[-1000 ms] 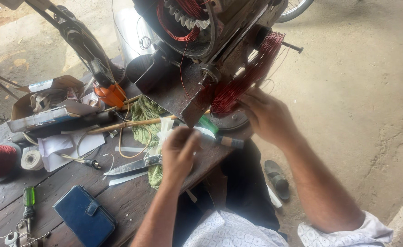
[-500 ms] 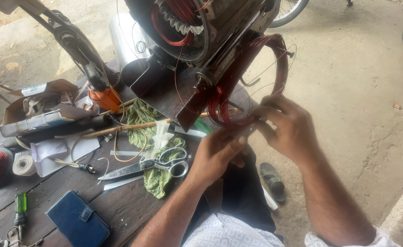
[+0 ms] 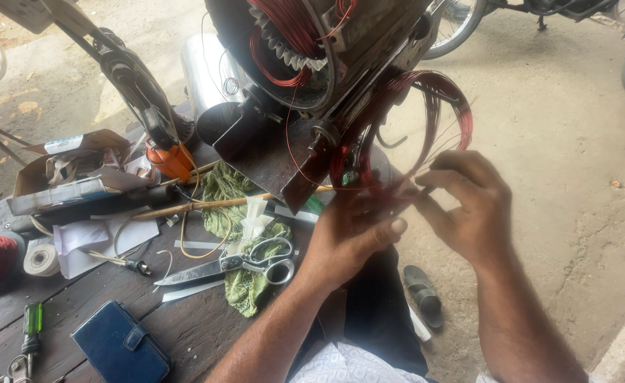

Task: The person winds red copper wire around the slots of a motor stator, carefully arranging and tucking the wire into place. The person uses both hands to manipulate the wire and the stator, occasionally adjusting the stator's position on the workbench.

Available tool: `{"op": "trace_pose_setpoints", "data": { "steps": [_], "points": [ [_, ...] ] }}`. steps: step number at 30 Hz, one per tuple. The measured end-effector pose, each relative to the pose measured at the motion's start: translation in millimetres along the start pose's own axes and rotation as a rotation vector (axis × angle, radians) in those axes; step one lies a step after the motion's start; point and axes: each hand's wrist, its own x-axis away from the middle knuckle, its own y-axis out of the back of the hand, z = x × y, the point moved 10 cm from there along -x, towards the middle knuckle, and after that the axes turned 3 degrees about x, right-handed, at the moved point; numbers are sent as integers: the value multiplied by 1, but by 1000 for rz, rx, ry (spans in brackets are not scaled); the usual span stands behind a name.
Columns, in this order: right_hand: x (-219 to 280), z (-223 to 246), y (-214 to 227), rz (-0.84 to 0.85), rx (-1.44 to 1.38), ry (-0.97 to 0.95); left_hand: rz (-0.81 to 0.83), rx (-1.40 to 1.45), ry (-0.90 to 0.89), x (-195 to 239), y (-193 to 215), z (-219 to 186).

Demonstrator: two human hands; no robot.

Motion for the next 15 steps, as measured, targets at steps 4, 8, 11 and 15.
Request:
{"op": "trace_pose_setpoints", "data": {
  "steps": [4,8,11,15],
  "points": [
    [8,1,-1,-72,-33,-30,-116,-292,-7,-7,-1,-15],
    [12,-11,2,-150,-168,-96,-143,-410,5,-12,0,-20],
    [11,-11,16,-259,-222,-2,-80,-285,-107,-10,-2,-26],
    [0,-12,25,-283,-169,64,3,-168,-154,-7,-5,-29]
  ]
}}
